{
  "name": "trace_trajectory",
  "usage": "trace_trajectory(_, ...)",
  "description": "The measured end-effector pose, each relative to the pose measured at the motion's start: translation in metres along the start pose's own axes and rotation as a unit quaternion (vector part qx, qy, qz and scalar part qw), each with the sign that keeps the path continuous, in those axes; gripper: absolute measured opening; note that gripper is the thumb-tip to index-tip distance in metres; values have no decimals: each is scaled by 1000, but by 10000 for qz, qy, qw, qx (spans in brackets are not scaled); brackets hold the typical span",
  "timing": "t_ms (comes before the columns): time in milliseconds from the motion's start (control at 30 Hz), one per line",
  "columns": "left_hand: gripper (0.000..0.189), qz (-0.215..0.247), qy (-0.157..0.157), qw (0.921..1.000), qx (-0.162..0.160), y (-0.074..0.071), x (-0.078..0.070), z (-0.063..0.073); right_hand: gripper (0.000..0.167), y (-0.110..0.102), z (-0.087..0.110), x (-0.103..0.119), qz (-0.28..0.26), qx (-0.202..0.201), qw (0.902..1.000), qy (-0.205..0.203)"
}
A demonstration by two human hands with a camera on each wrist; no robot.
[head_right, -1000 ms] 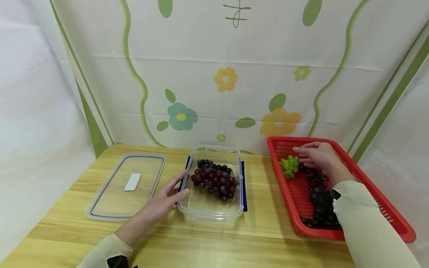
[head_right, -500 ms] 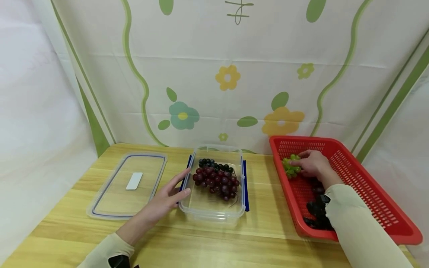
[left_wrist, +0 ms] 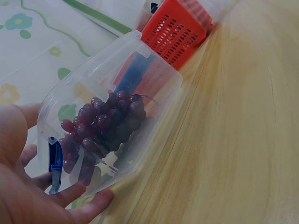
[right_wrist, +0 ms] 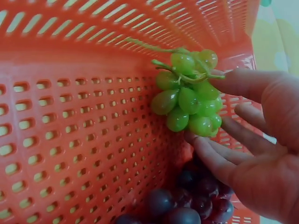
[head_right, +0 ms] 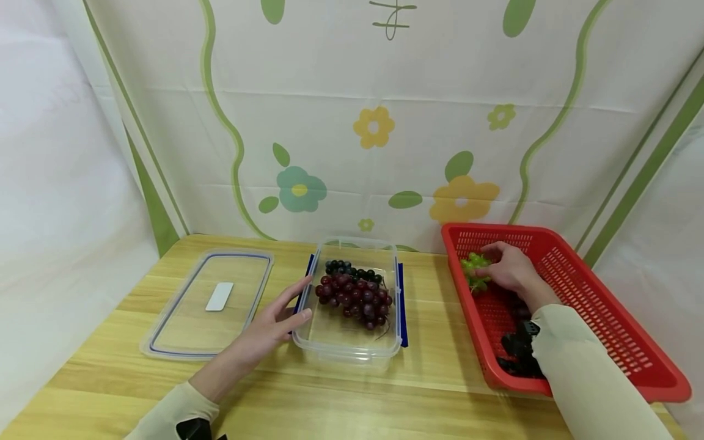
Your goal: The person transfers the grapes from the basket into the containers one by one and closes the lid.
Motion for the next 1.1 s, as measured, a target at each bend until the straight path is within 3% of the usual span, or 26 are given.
trace_trajectory(200, 71, -5, -7, 10000, 7, 0, 1, 1, 70, -5, 2, 2, 103, -116, 9987, -482)
trace_trajectory(267, 72, -17, -29, 10000, -8, 0, 1, 1, 68, -5, 1, 1, -4, 24, 9988, -490)
trace_trajectory(433, 71, -32, -59, 10000, -38, 0, 1, 1, 78, 2, 0, -1, 21, 594, 9979, -248)
trace_trajectory(633, 71, -3, -51, 10000, -9, 0, 1, 0, 83, 11, 0, 4, 639, 713, 9942, -497)
trace_trajectory(867, 72, 21, -77, 10000, 11, 1, 0, -1, 85, 15, 4, 0, 161, 1357, 9896, -454)
trace_trajectory(1100, 72, 43, -64, 10000, -11, 0, 1, 0, 91, 16, 2, 0, 405, 1273, 9899, -473)
Point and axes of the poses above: each hand's wrist, its own z-axis away from the middle knuckle, its own y-axis out of the palm, x = y × z, the point moved 5 cm from there along -z, towards the middle knuckle, and after that the axes turned 8 degrees about y, right-handed, at the moved point
